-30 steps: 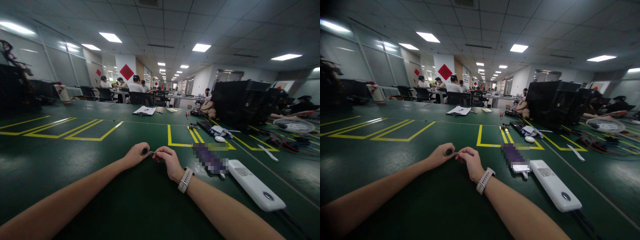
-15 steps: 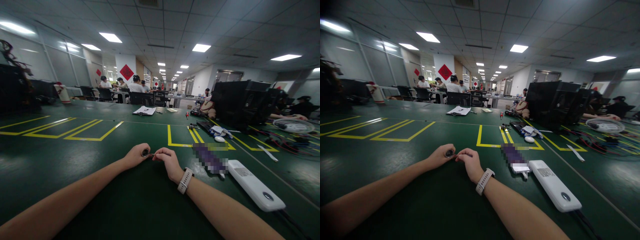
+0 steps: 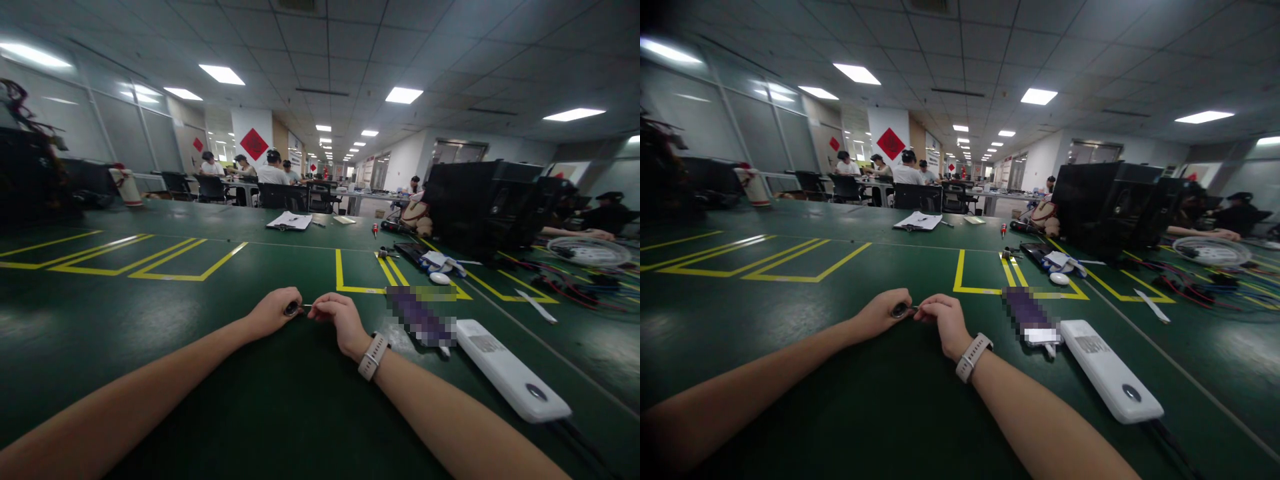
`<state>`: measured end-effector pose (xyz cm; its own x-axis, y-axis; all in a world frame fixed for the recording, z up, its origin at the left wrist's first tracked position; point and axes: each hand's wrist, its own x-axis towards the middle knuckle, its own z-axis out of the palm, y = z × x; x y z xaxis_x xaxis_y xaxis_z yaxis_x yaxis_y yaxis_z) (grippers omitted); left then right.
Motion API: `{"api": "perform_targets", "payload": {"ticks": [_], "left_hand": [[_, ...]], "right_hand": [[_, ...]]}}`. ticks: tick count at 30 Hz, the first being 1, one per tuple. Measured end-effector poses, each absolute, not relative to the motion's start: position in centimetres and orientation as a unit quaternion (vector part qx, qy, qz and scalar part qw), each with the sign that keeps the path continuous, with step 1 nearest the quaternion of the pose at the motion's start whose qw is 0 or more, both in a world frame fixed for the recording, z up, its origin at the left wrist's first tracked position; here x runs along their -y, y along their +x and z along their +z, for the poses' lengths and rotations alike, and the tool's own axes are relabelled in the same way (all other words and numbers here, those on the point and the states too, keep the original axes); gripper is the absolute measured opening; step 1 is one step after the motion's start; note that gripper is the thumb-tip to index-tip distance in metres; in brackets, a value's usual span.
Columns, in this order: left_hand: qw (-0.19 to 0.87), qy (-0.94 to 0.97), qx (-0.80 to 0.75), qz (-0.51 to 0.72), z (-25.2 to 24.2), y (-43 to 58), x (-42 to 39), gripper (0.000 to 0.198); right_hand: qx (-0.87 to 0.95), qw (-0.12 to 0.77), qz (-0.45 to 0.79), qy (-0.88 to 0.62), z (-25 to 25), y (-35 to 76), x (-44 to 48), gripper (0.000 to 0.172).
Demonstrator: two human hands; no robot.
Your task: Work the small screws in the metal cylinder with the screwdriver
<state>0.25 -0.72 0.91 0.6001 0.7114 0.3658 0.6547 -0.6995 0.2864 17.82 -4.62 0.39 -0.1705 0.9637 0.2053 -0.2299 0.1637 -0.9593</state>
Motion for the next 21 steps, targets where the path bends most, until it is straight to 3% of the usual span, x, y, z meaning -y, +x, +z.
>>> {"api": "perform_targets", "payload": {"ticks": [5,15,21], "left_hand": [[0.057,0.888,-0.389,0.240,0.9,0.2,0.6,0.012],[0.036,0.891,-0.395,0.222,0.8,0.3,0.8,0.005],[0.026,0.898,-0.383,0.213,0.8,0.3,1.1,0.006]], "right_hand": [[0.519,0.537,0.574,-0.334,0.0,18.0,4.1,0.011],[0.575,0.556,0.482,-0.358,1.3,17.4,6.3,0.011],[0.523,0.551,0.545,-0.356,0.6,17.7,4.9,0.010]]}}
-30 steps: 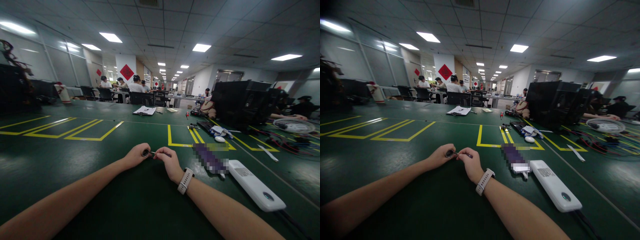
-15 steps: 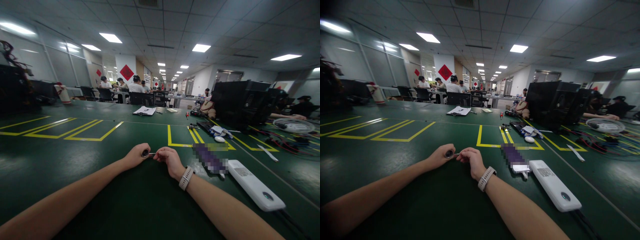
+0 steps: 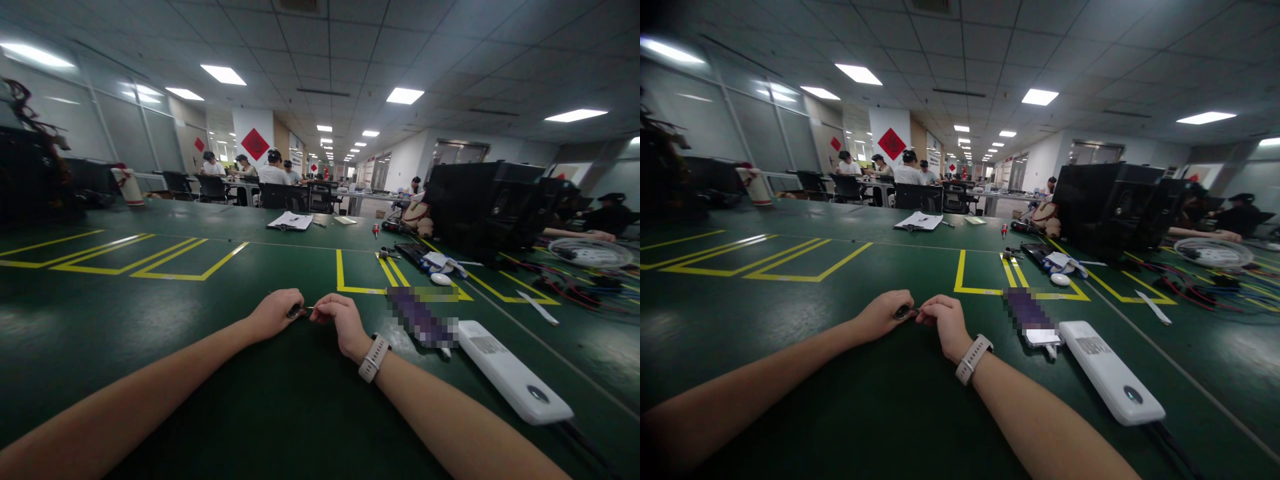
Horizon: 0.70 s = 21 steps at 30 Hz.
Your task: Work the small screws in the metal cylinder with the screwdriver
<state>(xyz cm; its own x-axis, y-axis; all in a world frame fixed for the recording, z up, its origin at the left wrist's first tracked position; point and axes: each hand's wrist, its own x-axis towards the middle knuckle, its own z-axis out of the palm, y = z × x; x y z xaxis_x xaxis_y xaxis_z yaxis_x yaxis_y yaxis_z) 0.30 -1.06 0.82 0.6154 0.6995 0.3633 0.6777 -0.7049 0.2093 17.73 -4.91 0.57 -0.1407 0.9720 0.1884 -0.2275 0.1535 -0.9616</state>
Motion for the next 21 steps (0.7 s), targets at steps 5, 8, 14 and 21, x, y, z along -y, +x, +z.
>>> {"api": "perform_targets", "payload": {"ticks": [5,8,14,21], "left_hand": [[0.025,0.895,-0.384,0.224,0.8,0.3,0.9,0.011],[0.023,0.892,-0.388,0.231,0.8,0.3,0.7,0.013],[-0.007,0.878,-0.417,0.234,0.6,0.2,0.6,0.012],[-0.022,0.892,-0.401,0.208,0.6,0.5,1.0,0.008]], "right_hand": [[0.480,0.548,0.592,-0.344,0.2,18.1,4.0,0.009],[0.477,0.551,0.595,-0.339,0.3,18.1,4.2,0.010],[0.512,0.578,0.535,-0.342,0.6,17.6,5.4,0.008],[0.495,0.563,0.564,-0.347,0.3,17.7,4.8,0.011]]}}
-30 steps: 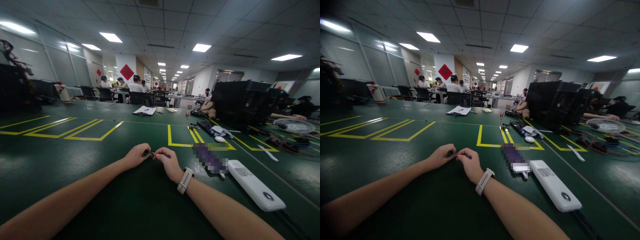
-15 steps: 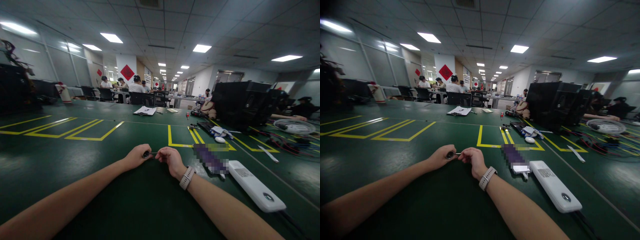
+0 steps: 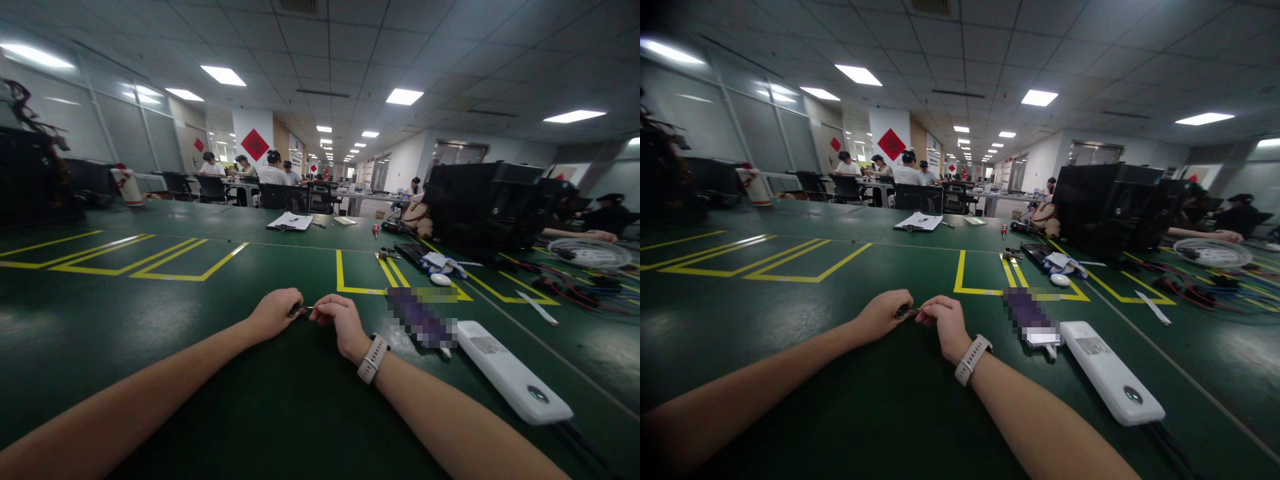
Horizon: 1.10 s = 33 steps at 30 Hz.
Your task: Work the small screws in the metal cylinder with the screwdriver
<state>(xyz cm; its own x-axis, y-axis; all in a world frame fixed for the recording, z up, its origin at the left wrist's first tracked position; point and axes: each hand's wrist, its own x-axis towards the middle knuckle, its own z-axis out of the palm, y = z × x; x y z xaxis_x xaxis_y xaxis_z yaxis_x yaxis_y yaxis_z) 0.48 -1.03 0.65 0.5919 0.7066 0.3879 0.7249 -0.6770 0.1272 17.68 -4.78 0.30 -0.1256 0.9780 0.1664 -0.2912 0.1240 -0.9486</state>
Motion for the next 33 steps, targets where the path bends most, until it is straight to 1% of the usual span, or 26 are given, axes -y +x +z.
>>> {"api": "perform_targets", "payload": {"ticks": [6,14,21,24,31,33], "left_hand": [[0.016,-0.899,0.389,-0.198,0.9,0.5,1.1,0.009],[0.000,-0.897,0.387,-0.213,0.7,0.5,0.8,0.009],[-0.015,-0.853,0.450,-0.265,0.7,0.1,0.3,0.010],[-0.021,-0.827,0.487,-0.279,0.8,0.0,0.1,0.005],[-0.051,-0.825,0.509,-0.241,1.1,0.2,0.2,0.011],[-0.053,-0.830,0.507,-0.227,1.3,0.4,0.4,0.015]], "right_hand": [[0.452,0.554,0.608,-0.346,-0.1,18.2,3.7,0.009],[0.431,0.555,0.621,-0.347,0.1,18.1,3.8,0.008],[0.392,0.608,0.599,-0.343,0.0,18.2,4.0,0.008],[0.371,0.635,0.580,-0.351,0.0,18.3,3.9,0.006],[0.359,0.660,0.550,-0.365,-0.1,18.2,3.9,0.006],[0.360,0.661,0.547,-0.367,-0.1,18.1,3.9,0.006]]}}
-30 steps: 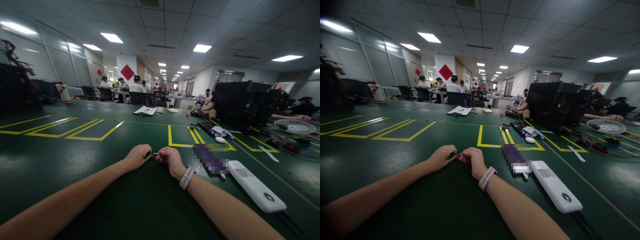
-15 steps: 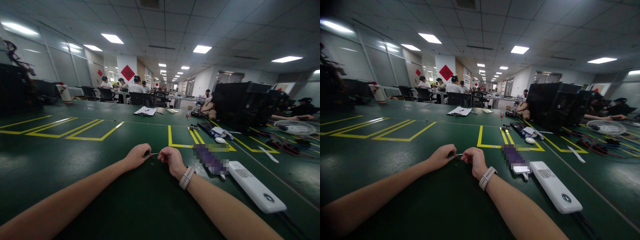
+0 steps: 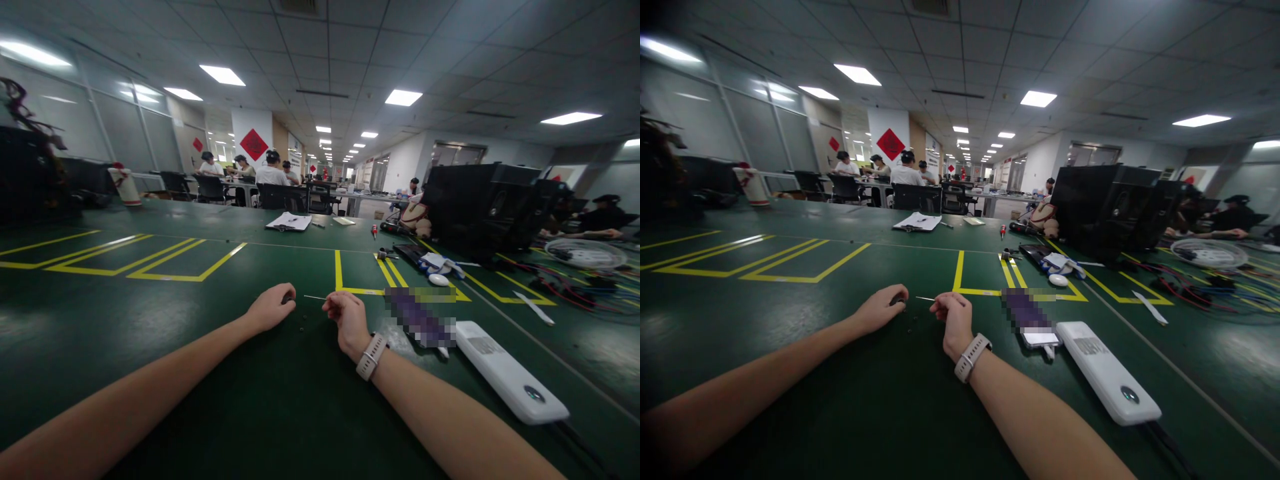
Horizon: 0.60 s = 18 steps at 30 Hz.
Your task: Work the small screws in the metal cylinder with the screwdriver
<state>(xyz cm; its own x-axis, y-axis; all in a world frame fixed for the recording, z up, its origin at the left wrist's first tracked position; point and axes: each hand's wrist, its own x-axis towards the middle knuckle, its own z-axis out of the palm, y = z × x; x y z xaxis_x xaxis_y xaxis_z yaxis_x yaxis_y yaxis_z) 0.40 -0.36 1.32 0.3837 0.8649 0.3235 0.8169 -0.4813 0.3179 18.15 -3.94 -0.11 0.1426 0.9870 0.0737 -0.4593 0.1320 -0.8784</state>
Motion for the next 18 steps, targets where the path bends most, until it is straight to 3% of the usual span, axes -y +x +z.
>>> {"api": "perform_targets", "payload": {"ticks": [10,18], "left_hand": [[-0.053,0.903,-0.405,0.133,2.1,2.4,2.7,0.048],[-0.093,0.900,-0.412,0.110,1.5,2.7,1.6,0.019]], "right_hand": [[0.318,0.697,0.515,-0.385,0.2,18.4,3.3,0.003],[0.304,0.694,0.499,-0.421,0.1,18.9,2.7,0.003]]}}
